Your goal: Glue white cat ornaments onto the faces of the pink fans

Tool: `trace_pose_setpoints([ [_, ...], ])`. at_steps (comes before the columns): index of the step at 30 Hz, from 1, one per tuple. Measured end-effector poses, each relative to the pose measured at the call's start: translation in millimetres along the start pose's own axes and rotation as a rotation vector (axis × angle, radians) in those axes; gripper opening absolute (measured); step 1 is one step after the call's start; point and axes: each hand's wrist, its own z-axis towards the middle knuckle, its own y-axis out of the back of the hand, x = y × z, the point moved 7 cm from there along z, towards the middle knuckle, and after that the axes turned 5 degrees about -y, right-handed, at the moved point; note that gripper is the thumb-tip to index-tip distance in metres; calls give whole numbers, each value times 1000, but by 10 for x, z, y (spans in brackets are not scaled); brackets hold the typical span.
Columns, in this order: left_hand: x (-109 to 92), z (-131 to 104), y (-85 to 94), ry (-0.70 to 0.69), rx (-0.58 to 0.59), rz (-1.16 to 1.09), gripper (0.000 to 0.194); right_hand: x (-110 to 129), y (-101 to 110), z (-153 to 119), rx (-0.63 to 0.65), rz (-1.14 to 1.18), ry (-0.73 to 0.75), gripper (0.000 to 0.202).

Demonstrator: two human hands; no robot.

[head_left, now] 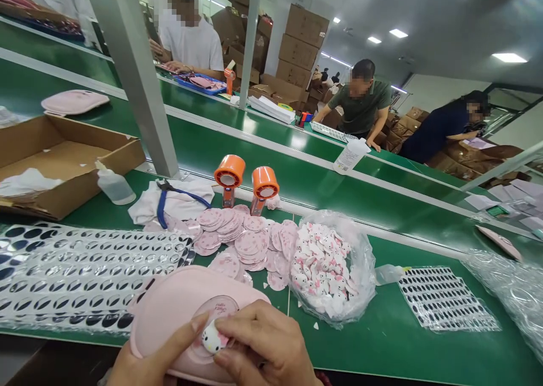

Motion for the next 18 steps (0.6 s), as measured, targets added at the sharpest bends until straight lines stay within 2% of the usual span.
trace_pose_setpoints([
  [7,-114,-128,-85,58,-71,-79,112,57,-87,-9,13,-281,43,25],
  [13,-112,-86,-31,13,-70,-75,88,139,-139,29,56,-386,80,27],
  [18,-163,-133,-70,10,-129,-96,90,161,-201,-5,-2,-485,118,26],
])
